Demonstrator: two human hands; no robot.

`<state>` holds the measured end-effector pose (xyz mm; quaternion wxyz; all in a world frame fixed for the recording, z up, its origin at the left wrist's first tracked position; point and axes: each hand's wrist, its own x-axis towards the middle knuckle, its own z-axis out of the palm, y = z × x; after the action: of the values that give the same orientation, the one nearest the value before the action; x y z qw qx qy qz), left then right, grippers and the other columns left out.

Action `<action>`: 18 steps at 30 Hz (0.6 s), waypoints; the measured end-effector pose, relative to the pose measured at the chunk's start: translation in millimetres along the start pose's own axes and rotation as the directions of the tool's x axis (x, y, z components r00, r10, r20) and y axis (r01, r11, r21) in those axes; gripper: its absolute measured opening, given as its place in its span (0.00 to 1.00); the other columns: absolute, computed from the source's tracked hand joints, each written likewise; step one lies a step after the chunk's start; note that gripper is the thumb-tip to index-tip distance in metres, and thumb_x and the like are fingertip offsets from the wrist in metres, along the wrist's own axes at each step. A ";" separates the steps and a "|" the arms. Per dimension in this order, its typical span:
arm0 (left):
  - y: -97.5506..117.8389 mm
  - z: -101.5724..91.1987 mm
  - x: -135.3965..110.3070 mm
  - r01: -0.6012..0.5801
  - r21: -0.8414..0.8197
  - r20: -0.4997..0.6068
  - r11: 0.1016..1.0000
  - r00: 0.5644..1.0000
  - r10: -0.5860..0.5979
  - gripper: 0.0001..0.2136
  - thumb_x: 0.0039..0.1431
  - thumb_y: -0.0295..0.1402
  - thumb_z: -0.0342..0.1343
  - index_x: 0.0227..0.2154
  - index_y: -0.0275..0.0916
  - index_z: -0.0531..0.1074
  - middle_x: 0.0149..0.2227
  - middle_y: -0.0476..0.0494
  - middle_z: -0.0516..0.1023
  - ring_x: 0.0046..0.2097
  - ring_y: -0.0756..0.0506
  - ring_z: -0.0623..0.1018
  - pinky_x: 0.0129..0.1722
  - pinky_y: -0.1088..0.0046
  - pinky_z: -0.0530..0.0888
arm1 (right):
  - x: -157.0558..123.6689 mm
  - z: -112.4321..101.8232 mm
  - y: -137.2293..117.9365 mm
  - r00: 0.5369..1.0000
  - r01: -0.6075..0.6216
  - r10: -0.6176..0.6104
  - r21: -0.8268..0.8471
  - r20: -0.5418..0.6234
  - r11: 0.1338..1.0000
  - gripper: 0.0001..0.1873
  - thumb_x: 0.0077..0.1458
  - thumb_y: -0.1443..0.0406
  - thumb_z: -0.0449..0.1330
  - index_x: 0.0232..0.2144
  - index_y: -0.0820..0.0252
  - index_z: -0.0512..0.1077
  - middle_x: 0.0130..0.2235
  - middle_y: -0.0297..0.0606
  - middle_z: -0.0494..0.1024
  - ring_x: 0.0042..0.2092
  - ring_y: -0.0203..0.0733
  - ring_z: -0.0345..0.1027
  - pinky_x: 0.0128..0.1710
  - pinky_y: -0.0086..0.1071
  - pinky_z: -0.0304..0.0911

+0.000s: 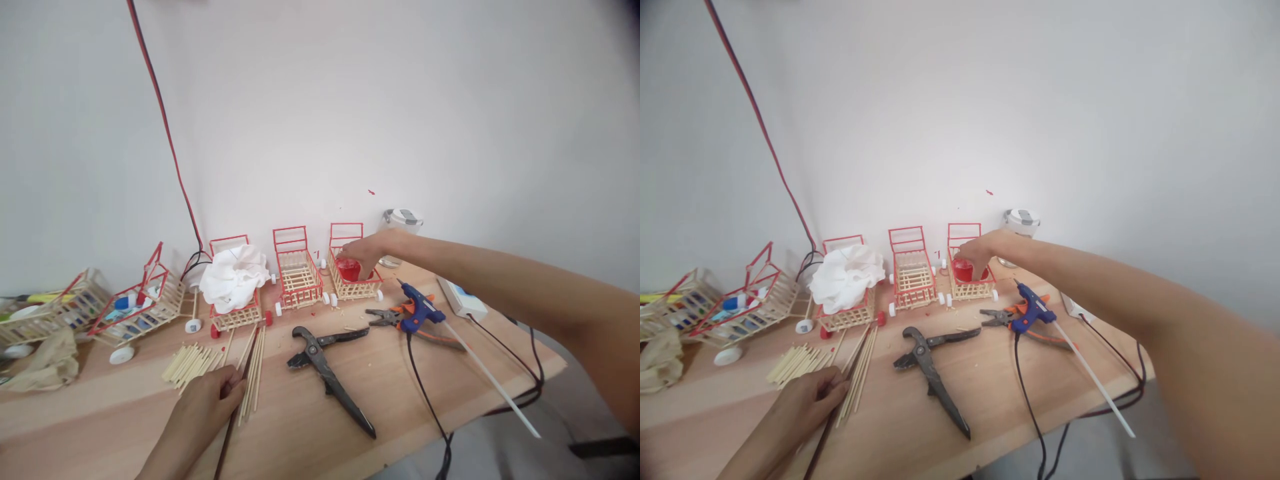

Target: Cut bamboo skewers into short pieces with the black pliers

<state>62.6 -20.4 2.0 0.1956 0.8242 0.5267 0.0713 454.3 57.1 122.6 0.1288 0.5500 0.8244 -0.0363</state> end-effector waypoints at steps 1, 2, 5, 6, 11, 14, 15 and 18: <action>0.1 0.1 0.0 0.002 0.001 -0.001 1.000 1.000 -0.002 0.13 0.55 0.39 0.44 0.18 0.40 0.59 0.20 0.51 0.67 0.26 0.47 0.68 0.27 0.75 0.57 | 0.5 0.4 1.6 0.998 0.036 -0.035 -0.012 0.055 0.999 0.28 0.32 0.62 0.69 0.40 0.58 0.72 0.39 0.36 0.75 0.38 0.45 0.68 0.34 0.34 0.62; 0.2 0.3 0.1 0.001 0.001 0.000 1.000 1.000 -0.001 0.13 0.55 0.39 0.44 0.18 0.40 0.58 0.20 0.51 0.67 0.26 0.47 0.68 0.27 0.75 0.57 | 1.2 0.6 3.0 0.992 0.064 -0.061 -0.022 0.111 0.998 0.29 0.33 0.62 0.68 0.43 0.59 0.71 0.40 0.37 0.75 0.39 0.46 0.68 0.35 0.34 0.62; 1.0 -0.1 0.8 -0.002 -0.015 0.004 1.000 1.000 0.002 0.13 0.55 0.40 0.43 0.18 0.40 0.57 0.20 0.51 0.65 0.26 0.47 0.67 0.26 0.75 0.57 | 3.0 1.0 5.7 0.986 0.081 -0.077 -0.026 0.151 0.996 0.30 0.35 0.63 0.67 0.45 0.60 0.70 0.42 0.39 0.75 0.41 0.47 0.68 0.36 0.35 0.63; 1.6 -0.8 1.1 -0.002 -0.031 0.008 1.000 1.000 0.002 0.14 0.55 0.41 0.43 0.18 0.40 0.56 0.20 0.51 0.64 0.25 0.48 0.66 0.26 0.75 0.57 | 2.9 1.0 6.3 0.986 0.076 -0.072 -0.018 0.152 0.997 0.30 0.35 0.63 0.68 0.45 0.60 0.70 0.42 0.40 0.75 0.41 0.48 0.69 0.37 0.35 0.63; 9.5 -10.2 0.4 -0.003 -0.169 0.023 0.986 1.000 0.007 0.16 0.52 0.44 0.46 0.16 0.40 0.55 0.18 0.52 0.59 0.24 0.49 0.62 0.25 0.75 0.57 | -13.2 -6.4 9.7 0.996 -0.005 -0.001 0.061 0.086 0.998 0.40 0.39 0.55 0.67 0.54 0.64 0.64 0.53 0.49 0.69 0.51 0.55 0.64 0.46 0.42 0.60; 19.3 -18.1 -3.2 -0.007 -0.309 0.055 0.951 0.998 0.026 0.17 0.51 0.46 0.48 0.16 0.39 0.57 0.17 0.53 0.58 0.23 0.51 0.61 0.24 0.76 0.56 | -37.7 -16.8 7.9 0.996 0.009 -0.003 0.066 -0.094 0.998 0.39 0.48 0.53 0.61 0.58 0.67 0.58 0.59 0.51 0.62 0.57 0.54 0.57 0.53 0.41 0.54; 23.5 -20.4 -4.4 0.010 -0.368 0.087 0.930 0.996 0.024 0.18 0.51 0.47 0.48 0.17 0.39 0.58 0.17 0.53 0.59 0.22 0.51 0.60 0.23 0.76 0.56 | -47.4 -19.3 5.7 0.982 0.015 -0.005 0.054 -0.188 0.998 0.35 0.52 0.54 0.58 0.58 0.65 0.58 0.58 0.49 0.63 0.57 0.52 0.57 0.53 0.40 0.53; 38.5 -25.8 -6.0 0.098 -0.542 0.196 0.834 0.980 0.013 0.19 0.51 0.50 0.48 0.19 0.39 0.61 0.13 0.56 0.60 0.16 0.54 0.56 0.18 0.78 0.51 | -75.1 -16.1 -5.0 0.901 -0.037 0.044 0.025 -0.431 0.999 0.22 0.60 0.59 0.51 0.54 0.63 0.64 0.50 0.46 0.71 0.49 0.46 0.64 0.49 0.36 0.56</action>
<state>84.0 -33.6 41.4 0.4751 0.7243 0.4809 0.1352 474.1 -8.9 156.6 -0.0609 0.5624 0.8205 0.0822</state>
